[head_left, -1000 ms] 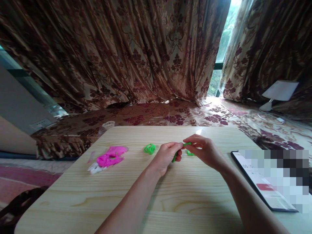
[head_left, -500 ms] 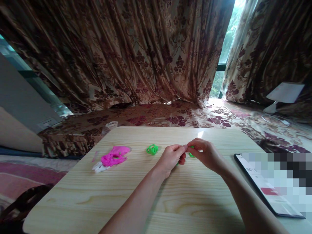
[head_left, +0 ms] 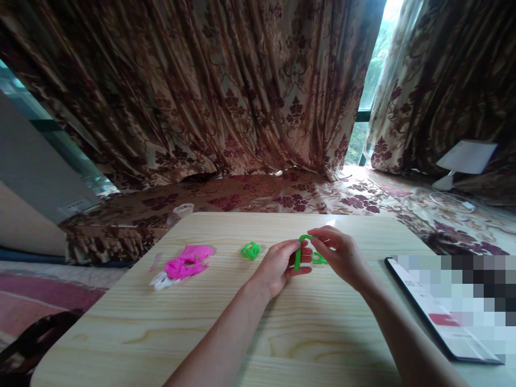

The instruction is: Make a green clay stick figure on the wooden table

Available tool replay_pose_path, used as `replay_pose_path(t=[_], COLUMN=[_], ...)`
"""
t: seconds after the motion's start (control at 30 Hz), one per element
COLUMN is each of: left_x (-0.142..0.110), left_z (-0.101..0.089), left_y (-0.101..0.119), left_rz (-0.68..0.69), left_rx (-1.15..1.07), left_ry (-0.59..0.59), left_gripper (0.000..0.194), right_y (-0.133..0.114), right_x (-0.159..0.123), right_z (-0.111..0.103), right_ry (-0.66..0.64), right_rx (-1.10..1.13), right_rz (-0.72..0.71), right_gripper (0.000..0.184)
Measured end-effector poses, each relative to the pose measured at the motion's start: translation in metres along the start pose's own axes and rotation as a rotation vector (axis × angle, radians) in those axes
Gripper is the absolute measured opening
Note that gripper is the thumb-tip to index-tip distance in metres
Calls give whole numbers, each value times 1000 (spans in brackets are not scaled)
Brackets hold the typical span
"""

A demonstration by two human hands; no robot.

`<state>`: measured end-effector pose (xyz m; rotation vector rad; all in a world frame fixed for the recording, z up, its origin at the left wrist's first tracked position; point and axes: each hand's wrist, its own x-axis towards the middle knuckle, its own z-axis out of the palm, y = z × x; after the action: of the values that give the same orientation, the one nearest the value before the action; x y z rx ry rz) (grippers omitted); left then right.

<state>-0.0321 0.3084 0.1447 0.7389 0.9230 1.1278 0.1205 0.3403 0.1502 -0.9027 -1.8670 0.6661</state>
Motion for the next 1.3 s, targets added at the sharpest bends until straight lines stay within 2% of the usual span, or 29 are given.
replay_pose_path(t=[0.1, 0.23, 0.4, 0.5, 0.63, 0.9, 1.13, 1.3], left_x=[1, 4, 4, 4, 4, 1, -4, -5], left_z=[-1, -2, -1, 0, -2, -1, 6, 11], left_y=[0, 0, 3, 4, 5, 9, 10, 9], left_rz=[14, 62, 56, 118, 132, 167, 189, 203], left_rx=[-66, -266, -413, -414, -443, -476, -463, -498], left_ry=[48, 104, 12, -3, 47, 40, 80, -18], left_gripper=[19, 15, 16, 16, 15, 16, 11, 7], right_y=[1, 2, -6, -11, -11, -13, -19, -16], right_x=[-2, -4, -6, -7, -8, -9, -10, -11], right_z=[2, 8, 20, 22, 21, 22, 24, 31], right_ry=[8, -78, -56, -82, -71, -78, 19, -6], right_rx=[46, 60, -39, -72, -86, -97, -68, -47], right_rz=[25, -2, -90, -114, -125, -129, -140, -114], right_gripper=[19, 12, 13, 16, 23, 13, 10, 23])
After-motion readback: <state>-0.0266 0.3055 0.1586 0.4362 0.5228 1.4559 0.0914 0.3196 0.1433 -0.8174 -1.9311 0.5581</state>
